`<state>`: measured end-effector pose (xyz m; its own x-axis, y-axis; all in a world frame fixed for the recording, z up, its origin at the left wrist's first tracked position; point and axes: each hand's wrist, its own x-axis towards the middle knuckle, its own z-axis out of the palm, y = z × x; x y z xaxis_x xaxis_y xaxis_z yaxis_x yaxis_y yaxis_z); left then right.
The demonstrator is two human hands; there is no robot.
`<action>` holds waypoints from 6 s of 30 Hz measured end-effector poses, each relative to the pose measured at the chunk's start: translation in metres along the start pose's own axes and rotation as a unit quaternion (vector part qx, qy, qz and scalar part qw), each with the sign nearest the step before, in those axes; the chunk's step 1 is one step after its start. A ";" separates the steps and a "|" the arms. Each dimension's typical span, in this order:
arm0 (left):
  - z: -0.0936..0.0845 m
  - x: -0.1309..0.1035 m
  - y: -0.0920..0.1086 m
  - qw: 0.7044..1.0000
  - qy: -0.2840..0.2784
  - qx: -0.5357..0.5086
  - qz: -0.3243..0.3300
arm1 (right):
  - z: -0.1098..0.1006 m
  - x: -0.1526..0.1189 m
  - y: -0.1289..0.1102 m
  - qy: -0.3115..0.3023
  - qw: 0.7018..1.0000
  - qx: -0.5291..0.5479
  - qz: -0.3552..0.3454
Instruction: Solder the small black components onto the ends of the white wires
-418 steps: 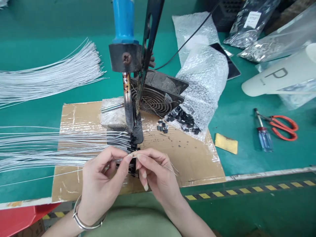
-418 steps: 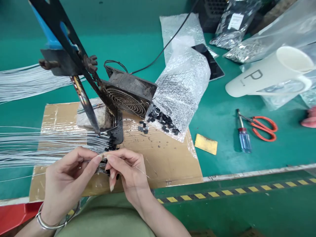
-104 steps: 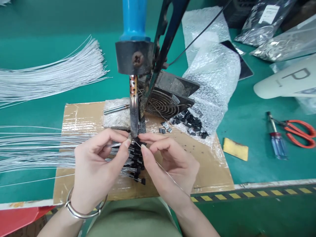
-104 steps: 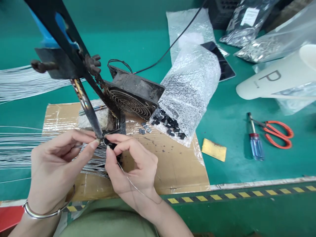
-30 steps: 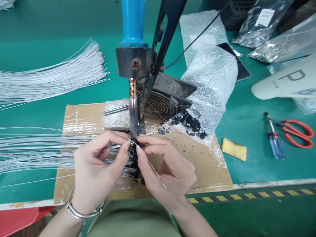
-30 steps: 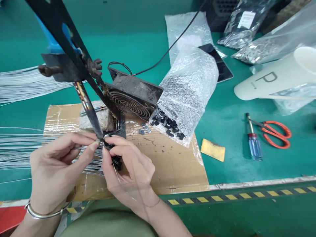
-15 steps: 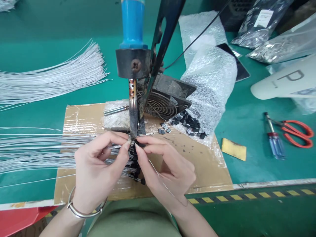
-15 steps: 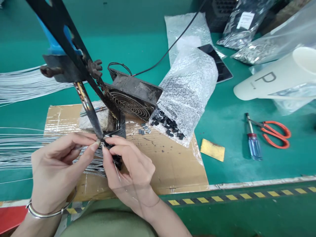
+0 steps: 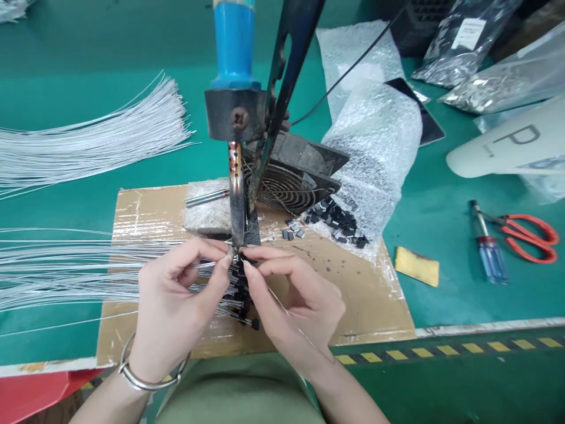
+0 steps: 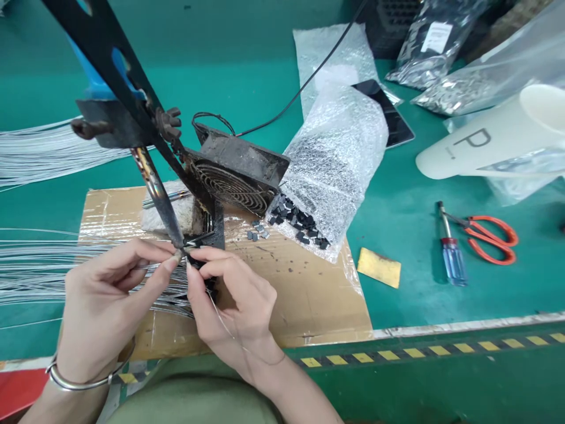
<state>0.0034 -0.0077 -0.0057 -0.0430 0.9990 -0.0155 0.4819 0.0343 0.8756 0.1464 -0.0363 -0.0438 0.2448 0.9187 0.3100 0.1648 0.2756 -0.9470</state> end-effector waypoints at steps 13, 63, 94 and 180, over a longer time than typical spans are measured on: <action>-0.005 -0.005 -0.008 1.000 -0.023 0.013 -0.006 | -0.054 0.021 0.037 -0.093 0.942 -0.314 -0.072; 0.001 0.004 0.005 0.999 0.012 -0.036 -0.011 | -0.015 0.001 -0.007 -0.052 0.997 0.012 0.060; 0.000 0.004 0.006 0.999 0.006 -0.035 -0.019 | -0.010 0.003 -0.007 -0.033 0.998 -0.010 0.056; -0.028 -0.023 -0.036 0.980 -0.014 0.110 0.167 | -0.078 0.012 0.043 0.055 0.943 -0.329 0.001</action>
<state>-0.0376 -0.0329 -0.0230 0.1724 0.9559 0.2380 0.6421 -0.2922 0.7087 0.2313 -0.0353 -0.0740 0.3369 0.8742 0.3495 0.7122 0.0061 -0.7019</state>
